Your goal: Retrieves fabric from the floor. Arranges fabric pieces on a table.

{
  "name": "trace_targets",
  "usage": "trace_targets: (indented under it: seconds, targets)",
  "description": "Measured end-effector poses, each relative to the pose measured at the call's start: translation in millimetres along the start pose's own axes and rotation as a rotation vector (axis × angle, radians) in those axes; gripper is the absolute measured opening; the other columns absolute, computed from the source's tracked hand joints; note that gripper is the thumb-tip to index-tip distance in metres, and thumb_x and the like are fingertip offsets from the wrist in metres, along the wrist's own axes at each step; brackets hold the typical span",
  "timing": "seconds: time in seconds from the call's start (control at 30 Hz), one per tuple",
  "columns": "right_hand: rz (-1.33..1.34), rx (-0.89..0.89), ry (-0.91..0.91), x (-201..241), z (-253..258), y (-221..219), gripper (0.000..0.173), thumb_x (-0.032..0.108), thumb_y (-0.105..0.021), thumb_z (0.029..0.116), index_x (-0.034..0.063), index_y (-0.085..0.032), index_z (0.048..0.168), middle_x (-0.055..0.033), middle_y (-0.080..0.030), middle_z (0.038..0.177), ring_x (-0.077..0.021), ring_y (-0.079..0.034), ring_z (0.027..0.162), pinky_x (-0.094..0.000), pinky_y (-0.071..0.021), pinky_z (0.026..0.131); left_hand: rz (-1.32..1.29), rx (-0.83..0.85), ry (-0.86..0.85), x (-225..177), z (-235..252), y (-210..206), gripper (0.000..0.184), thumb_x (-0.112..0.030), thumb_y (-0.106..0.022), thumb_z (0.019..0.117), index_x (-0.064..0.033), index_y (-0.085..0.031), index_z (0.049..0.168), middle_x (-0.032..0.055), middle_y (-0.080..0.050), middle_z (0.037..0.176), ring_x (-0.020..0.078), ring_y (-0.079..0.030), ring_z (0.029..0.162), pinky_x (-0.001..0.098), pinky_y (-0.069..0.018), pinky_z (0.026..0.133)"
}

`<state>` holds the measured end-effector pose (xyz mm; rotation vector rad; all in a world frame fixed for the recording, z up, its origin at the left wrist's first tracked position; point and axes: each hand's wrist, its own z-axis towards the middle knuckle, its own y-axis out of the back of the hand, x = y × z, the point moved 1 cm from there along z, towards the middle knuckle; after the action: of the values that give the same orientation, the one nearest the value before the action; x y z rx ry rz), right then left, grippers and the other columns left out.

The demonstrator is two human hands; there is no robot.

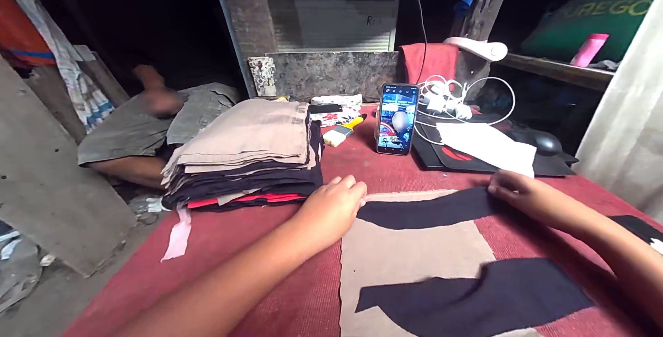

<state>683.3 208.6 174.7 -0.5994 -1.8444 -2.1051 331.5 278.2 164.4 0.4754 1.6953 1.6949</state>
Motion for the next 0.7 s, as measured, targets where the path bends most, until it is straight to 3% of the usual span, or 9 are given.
trace_targets:
  seconds: [0.13,0.23,0.3,0.37,0.4,0.47,0.53,0.7]
  targets:
    - [0.211,-0.162,0.255,15.1,-9.4,1.3,0.004,0.006,-0.057,0.1006,0.0025,-0.059,0.099,-0.0027,-0.061,0.078,-0.0103,-0.061,0.071,-0.0331,-0.0527,0.070,-0.052,-0.224,-0.072,-7.1,-3.7,-2.4,0.033,-0.027,-0.050,0.1075,-0.0034,-0.066,0.124,0.0173,-0.066,0.118,0.0363,-0.062,0.115,0.0546,-0.0486,0.096]
    - [0.338,-0.144,0.556,49.3,-16.2,1.8,0.011,0.013,-0.055,0.0972,0.0164,-0.065,0.093,0.0103,-0.067,0.083,0.0010,-0.065,0.077,-0.0206,-0.0574,0.072,-0.315,-0.211,-0.165,-28.5,4.1,14.5,0.048,-0.034,-0.056,0.1047,-0.0033,-0.055,0.141,0.0162,-0.061,0.135,0.0319,-0.056,0.128,0.0535,-0.0432,0.108]
    - [0.339,-0.032,0.766,78.5,-19.8,6.1,0.014,0.019,-0.059,0.0991,0.0211,-0.071,0.091,0.0127,-0.070,0.095,0.0034,-0.065,0.089,-0.0147,-0.0553,0.078,-0.557,-0.135,-0.255,-45.0,15.5,25.8,0.055,-0.030,-0.063,0.1014,-0.0016,-0.048,0.146,0.0155,-0.060,0.138,0.0254,-0.056,0.129,0.0455,-0.0439,0.109]
    - [0.308,0.022,0.888,106.5,-21.6,10.6,0.016,0.017,-0.061,0.0982,0.0194,-0.075,0.089,0.0107,-0.071,0.098,0.0038,-0.065,0.087,-0.0108,-0.0536,0.073,-0.834,-0.022,-0.357,-54.0,26.7,30.3,0.042,-0.015,-0.065,0.0990,0.0013,-0.053,0.135,0.0113,-0.065,0.120,0.0122,-0.063,0.109,0.0307,-0.0516,0.095]
    - [0.292,0.020,0.906,116.8,-22.1,14.0,0.016,0.015,-0.062,0.0967,0.0180,-0.075,0.088,0.0100,-0.071,0.097,0.0039,-0.065,0.085,-0.0102,-0.0532,0.070,-0.959,0.036,-0.379,-55.7,29.7,31.1,0.029,-0.008,-0.064,0.0979,0.0031,-0.059,0.125,0.0065,-0.067,0.106,0.0053,-0.063,0.095,0.0241,-0.0529,0.087]
    - [0.282,-0.006,0.869,127.9,-23.7,24.5,0.016,0.008,-0.062,0.0945,0.0155,-0.075,0.089,0.0091,-0.070,0.094,0.0037,-0.064,0.079,-0.0104,-0.0526,0.064,-1.085,0.123,-0.380,-49.7,29.2,31.7,0.015,-0.006,-0.062,0.0979,0.0015,-0.066,0.110,-0.0013,-0.068,0.088,-0.0011,-0.063,0.081,0.0185,-0.0531,0.077]
    - [0.289,-0.059,0.766,128.9,-27.6,37.3,0.018,0.004,-0.061,0.0944,0.0147,-0.075,0.093,0.0092,-0.072,0.091,0.0031,-0.063,0.071,-0.0120,-0.0519,0.059,-1.127,0.159,-0.363,-33.4,22.3,33.4,0.008,-0.008,-0.062,0.0968,-0.0042,-0.068,0.100,-0.0053,-0.070,0.081,-0.0015,-0.065,0.075,0.0182,-0.0546,0.072]
    - [0.530,-0.151,0.508,105.0,-33.3,51.3,0.023,0.000,-0.057,0.0936,0.0145,-0.074,0.096,0.0059,-0.073,0.086,0.0003,-0.063,0.063,-0.0136,-0.0519,0.055,-1.240,0.295,-0.244,13.3,-5.5,38.6,0.008,-0.015,-0.065,0.0874,-0.0203,-0.072,0.087,-0.0096,-0.072,0.077,-0.0028,-0.066,0.069,0.0167,-0.0551,0.065]
